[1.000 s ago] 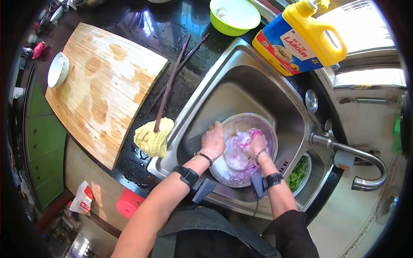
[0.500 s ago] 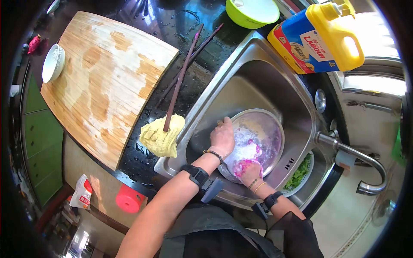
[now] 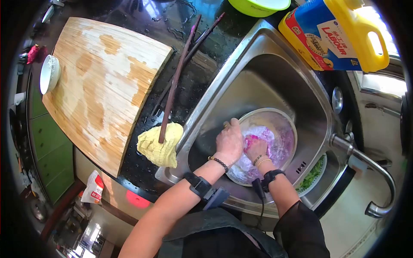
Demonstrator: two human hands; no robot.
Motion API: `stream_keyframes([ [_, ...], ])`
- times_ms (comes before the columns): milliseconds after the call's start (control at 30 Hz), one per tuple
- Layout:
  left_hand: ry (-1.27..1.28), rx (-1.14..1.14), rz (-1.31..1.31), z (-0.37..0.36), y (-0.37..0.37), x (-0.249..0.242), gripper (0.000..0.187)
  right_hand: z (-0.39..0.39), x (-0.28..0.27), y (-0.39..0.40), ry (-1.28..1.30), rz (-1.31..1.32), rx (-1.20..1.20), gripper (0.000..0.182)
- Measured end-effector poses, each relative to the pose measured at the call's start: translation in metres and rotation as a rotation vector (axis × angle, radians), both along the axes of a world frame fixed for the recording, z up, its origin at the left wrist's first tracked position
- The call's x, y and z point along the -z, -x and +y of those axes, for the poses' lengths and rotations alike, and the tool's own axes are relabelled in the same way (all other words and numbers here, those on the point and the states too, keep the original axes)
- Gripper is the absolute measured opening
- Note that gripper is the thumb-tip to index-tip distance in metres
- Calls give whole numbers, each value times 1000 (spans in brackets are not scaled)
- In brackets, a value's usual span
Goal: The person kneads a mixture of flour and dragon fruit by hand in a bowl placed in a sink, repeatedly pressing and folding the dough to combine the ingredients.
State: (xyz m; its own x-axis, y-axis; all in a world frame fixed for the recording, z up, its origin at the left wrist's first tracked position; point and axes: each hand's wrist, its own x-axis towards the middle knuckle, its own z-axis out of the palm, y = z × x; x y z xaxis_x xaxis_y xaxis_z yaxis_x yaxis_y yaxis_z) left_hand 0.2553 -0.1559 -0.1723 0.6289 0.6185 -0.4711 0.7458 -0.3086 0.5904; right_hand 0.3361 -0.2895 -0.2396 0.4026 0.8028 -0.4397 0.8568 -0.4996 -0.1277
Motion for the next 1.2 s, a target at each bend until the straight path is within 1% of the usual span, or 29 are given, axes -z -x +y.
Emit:
stream_keyframes([
  [100,-25,9,-16,-2,2,4,13,7,9,-8,-31,-26,63,21],
  [167,-69,17,-40,0,-1,4,13,8,24,-15,-80,-48,105,23],
  [233,13,-11,-11,-2,0,2,26,4,26,-18,-133,-34,83,22],
  [267,-6,-14,-26,-1,-1,3,26,5,25,-22,-153,-49,80,22],
  [333,-32,13,-27,-2,2,6,27,1,17,-20,-246,79,79,25],
  [367,-33,15,-34,-3,3,7,27,-6,9,-22,-247,72,81,25],
  [433,-7,34,8,-4,2,7,17,-15,-28,-28,-372,205,47,29],
  [467,-2,33,1,-5,2,7,17,-8,-51,-28,-266,188,95,32],
  [500,-14,46,4,-5,3,7,18,1,-52,-31,-265,184,92,32],
  [567,-38,44,8,-3,2,7,18,29,-48,-40,-351,73,-172,31],
  [600,-32,49,16,-2,1,7,19,43,-34,-40,-179,103,-156,26],
  [633,-22,55,27,-2,2,9,19,52,-17,-37,-184,112,-170,26],
  [700,-38,45,22,-1,3,9,19,62,9,-28,187,215,-126,25],
  [733,-47,54,5,-3,4,9,19,67,-15,-19,224,242,-149,25],
  [767,-40,50,0,-2,3,7,19,64,-28,-17,232,237,-151,25],
  [833,-29,68,6,1,4,2,18,49,-48,-8,259,224,-231,24],
  [900,-13,48,-7,1,3,1,19,20,-69,-13,142,203,-237,25],
  [967,-3,32,-15,0,5,1,19,-14,-83,-20,75,205,-154,29],
  [1033,-12,28,-23,0,5,2,20,-38,-104,-27,78,191,-178,38],
  [1100,-9,31,-24,1,5,2,20,-50,-123,-25,119,177,-161,40],
  [1167,-4,36,-27,0,6,3,20,-56,-127,-20,160,162,-142,42],
  [1200,5,16,-54,-1,6,5,23,-57,-124,-16,209,160,-151,43],
])
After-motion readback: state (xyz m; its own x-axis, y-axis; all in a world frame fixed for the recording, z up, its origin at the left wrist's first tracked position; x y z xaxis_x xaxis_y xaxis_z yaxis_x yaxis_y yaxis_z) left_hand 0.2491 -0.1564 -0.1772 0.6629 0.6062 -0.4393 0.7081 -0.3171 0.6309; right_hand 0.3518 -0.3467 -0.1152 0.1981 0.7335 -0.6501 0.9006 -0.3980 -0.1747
